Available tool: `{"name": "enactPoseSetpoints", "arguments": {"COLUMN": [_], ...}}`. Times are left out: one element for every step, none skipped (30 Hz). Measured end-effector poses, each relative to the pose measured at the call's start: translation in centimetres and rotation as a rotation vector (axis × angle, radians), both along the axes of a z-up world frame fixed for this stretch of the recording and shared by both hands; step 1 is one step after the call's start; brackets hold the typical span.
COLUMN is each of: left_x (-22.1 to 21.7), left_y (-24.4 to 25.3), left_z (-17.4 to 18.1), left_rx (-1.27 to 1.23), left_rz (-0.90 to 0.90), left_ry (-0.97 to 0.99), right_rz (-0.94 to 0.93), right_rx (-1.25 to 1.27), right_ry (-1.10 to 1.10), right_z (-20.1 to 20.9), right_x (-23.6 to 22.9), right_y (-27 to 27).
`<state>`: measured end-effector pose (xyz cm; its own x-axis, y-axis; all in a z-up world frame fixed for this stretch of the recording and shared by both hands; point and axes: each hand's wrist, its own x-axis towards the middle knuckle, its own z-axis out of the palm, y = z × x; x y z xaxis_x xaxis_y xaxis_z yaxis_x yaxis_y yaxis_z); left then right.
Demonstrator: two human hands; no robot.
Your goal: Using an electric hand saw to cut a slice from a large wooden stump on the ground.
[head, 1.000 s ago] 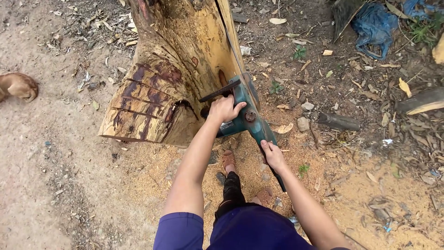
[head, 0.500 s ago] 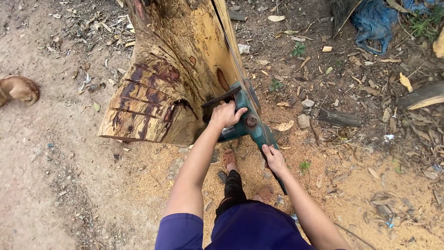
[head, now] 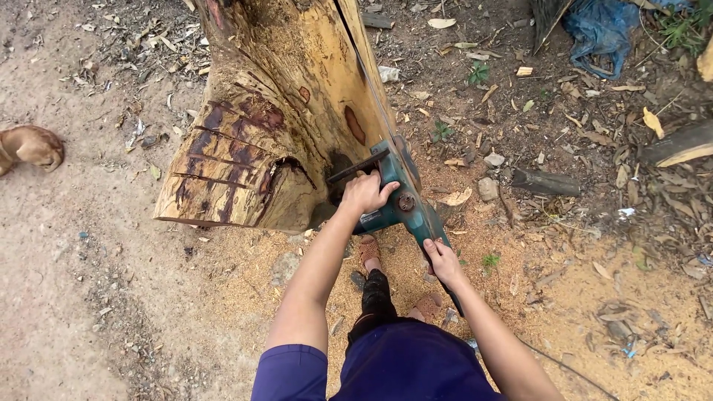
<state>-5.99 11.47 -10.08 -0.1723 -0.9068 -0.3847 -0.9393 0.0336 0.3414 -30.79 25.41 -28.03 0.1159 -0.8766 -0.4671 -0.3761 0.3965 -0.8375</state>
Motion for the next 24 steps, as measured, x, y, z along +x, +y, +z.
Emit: {"name": "enactPoseSetpoints", "arguments": {"left_x": [-0.1, -0.2, -0.3, -0.4, -0.4, -0.5, -0.5, -0.6, -0.6, -0.7, -0.7, -0.7, -0.8, -0.9, -1.0, -1.2, -1.3, -1.5, -1.6, -1.6, -1.5, -1.4, -1.3, -1.2], "left_y": [0.1, 0.3, 0.3, 0.4, 0.3, 0.4, 0.4, 0.5, 0.5, 0.6, 0.6, 0.7, 0.9, 1.0, 1.1, 1.2, 1.2, 1.3, 1.3, 1.4, 1.3, 1.1, 0.9, 0.5], "left_z": [-0.1, -0.2, -0.4, -0.6, -0.7, -0.8, -0.9, -0.9, -1.2, -1.4, -1.6, -1.6, -1.6, -1.6, -1.6, -1.6, -1.5, -1.5, -1.6, -1.6, -1.8, -2.1, -2.2, -1.9], "left_rx": [-0.001, -0.003, 0.0, 0.003, 0.007, 0.009, 0.011, 0.013, 0.014, 0.017, 0.019, 0.019, 0.027, 0.036, 0.039, 0.04, 0.037, 0.039, 0.046, 0.054, 0.055, 0.05, 0.042, 0.039], "left_rz": [0.0, -0.001, -0.002, -0.001, 0.002, 0.001, 0.001, 0.001, -0.001, 0.002, 0.003, 0.0, 0.003, 0.007, -0.001, 0.001, 0.003, -0.004, -0.003, -0.002, -0.004, -0.003, -0.001, -0.002], "left_ry": [0.003, 0.006, 0.006, 0.007, 0.008, 0.008, 0.002, -0.004, -0.005, 0.0, 0.003, -0.001, 0.003, 0.007, 0.004, 0.0, -0.003, -0.006, -0.007, -0.009, -0.01, -0.011, -0.011, -0.01], "right_rz": [0.004, 0.008, 0.006, 0.005, 0.005, 0.005, 0.004, 0.003, 0.001, 0.004, 0.007, 0.004, 0.01, 0.017, 0.009, 0.014, 0.02, 0.013, 0.017, 0.021, 0.019, 0.025, 0.031, 0.03], "right_rx": [0.01, 0.019, 0.022, 0.022, 0.022, 0.024, 0.025, 0.025, 0.026, 0.034, 0.042, 0.042, 0.056, 0.07, 0.074, 0.078, 0.081, 0.082, 0.08, 0.079, 0.08, 0.088, 0.093, 0.091], "right_ry": [0.002, 0.005, 0.004, 0.006, 0.007, 0.007, 0.009, 0.011, 0.01, 0.009, 0.006, 0.002, 0.018, 0.034, 0.031, 0.034, 0.036, 0.034, 0.044, 0.054, 0.053, 0.061, 0.069, 0.07], "right_z": [1.4, 2.7, 2.7, 2.8, 2.8, 1.7, 0.6, -0.5, 0.6, 1.7, 2.8, 2.8, 2.9, 2.9, 2.4, 1.9, 1.4, 0.7, 0.1, -0.6, -0.3, 0.0, 0.4, 1.0], "right_x": [0.0, 0.1, 0.1, 0.0, 0.0, -0.3, -0.5, -0.7, -0.6, -0.5, -0.4, -0.4, -0.5, -0.6, -0.7, -0.8, -0.9, -1.2, -1.4, -1.5, -1.4, -1.3, -1.2, -0.8], "right_y": [0.4, 0.7, 0.8, 0.9, 0.9, 0.9, 0.8, 0.7, 1.0, 1.3, 1.5, 1.5, 1.6, 1.7, 1.8, 1.8, 1.7, 1.4, 1.1, 0.8, 1.0, 1.2, 1.2, 1.1]}}
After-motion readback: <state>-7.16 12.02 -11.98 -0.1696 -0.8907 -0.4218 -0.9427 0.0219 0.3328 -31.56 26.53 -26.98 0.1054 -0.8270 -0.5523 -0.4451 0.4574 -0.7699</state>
